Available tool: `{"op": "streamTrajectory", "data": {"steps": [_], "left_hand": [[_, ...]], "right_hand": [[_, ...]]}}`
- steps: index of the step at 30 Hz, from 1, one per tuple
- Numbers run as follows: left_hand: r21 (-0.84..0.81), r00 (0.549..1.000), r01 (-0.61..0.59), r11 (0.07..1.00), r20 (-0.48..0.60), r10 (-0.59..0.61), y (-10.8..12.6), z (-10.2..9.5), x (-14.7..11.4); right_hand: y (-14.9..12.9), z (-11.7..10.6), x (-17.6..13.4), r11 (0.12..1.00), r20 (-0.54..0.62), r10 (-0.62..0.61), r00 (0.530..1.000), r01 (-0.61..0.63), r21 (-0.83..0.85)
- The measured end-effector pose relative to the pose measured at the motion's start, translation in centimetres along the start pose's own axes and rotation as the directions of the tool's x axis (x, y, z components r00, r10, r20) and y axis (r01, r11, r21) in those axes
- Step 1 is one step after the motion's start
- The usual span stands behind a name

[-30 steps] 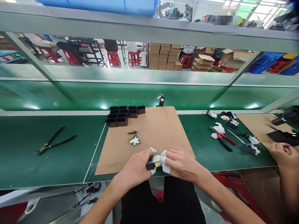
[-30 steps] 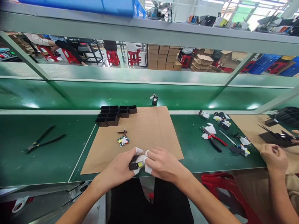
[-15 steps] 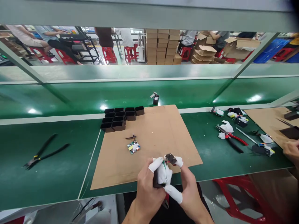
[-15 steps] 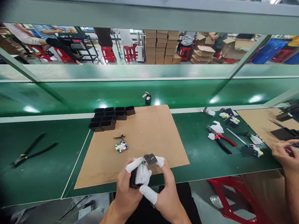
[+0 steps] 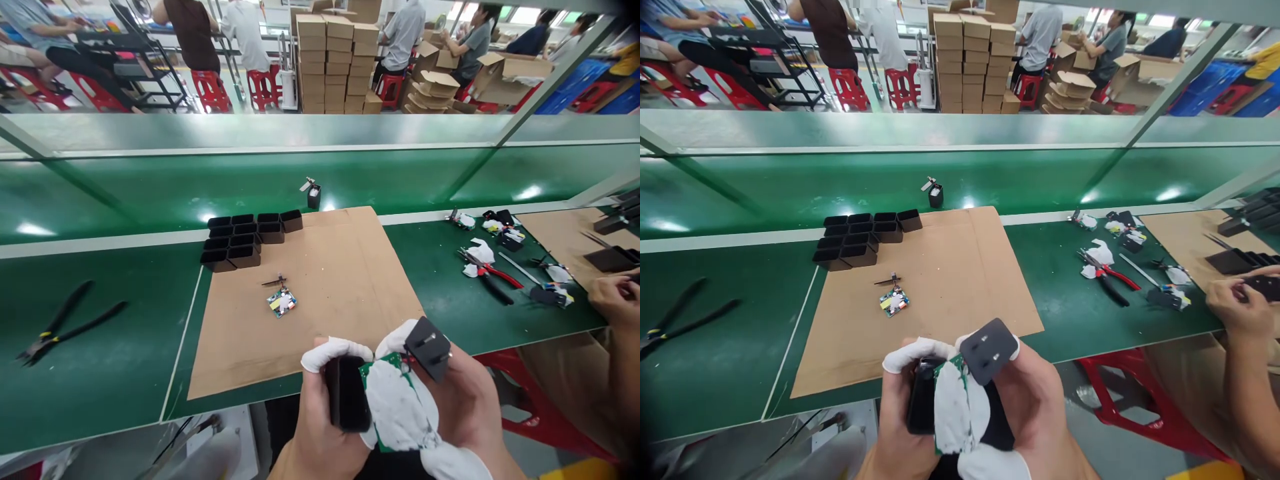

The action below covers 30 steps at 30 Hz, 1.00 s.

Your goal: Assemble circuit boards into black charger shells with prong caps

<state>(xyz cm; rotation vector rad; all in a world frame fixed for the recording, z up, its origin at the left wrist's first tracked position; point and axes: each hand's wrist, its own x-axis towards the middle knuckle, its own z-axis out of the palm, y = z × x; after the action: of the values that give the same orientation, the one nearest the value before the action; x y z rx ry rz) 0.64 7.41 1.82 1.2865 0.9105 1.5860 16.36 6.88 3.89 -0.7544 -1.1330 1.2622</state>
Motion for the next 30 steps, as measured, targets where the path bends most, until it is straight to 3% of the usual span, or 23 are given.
{"op": "streamTrajectory", "data": {"steps": [3, 7, 10, 16, 22, 30], "left_hand": [[0.008, 0.998, 0.032, 0.999, -0.047, -0.032, 0.6, 0.0, 0.0], [-0.006, 0.998, 0.039, 0.999, -0.055, -0.039, 0.4, -0.4, -0.6], [0.010, 0.999, 0.001, 1.000, -0.049, -0.001, 0.2, -0.8, -0.9], [0.021, 1.000, -0.021, 1.000, -0.020, 0.022, -0.3, -1.2, -1.6], [0.048, 1.000, 0.018, 0.999, -0.024, -0.017, -0.4, -1.3, -2.3], [0.071, 1.000, -0.015, 0.997, -0.025, 0.017, -0.2, -1.3, -2.4]], "right_hand": [[-0.8, 0.2, 0.2, 0.999, 0.038, 0.003, 0.999, -0.002, -0.036], [-1.7, 0.4, 0.9, 0.978, 0.067, 0.028, 0.997, -0.013, -0.207], [-1.8, 0.6, 1.2, 0.952, 0.088, -0.027, 0.996, 0.053, -0.301], [-1.3, 1.2, 1.5, 0.934, 0.133, -0.123, 0.983, 0.160, -0.320], [-2.5, 2.1, 2.3, 0.949, 0.188, -0.067, 0.980, 0.120, -0.290], [-2.8, 2.2, 2.1, 0.920, 0.202, -0.011, 0.979, 0.089, -0.382]]}}
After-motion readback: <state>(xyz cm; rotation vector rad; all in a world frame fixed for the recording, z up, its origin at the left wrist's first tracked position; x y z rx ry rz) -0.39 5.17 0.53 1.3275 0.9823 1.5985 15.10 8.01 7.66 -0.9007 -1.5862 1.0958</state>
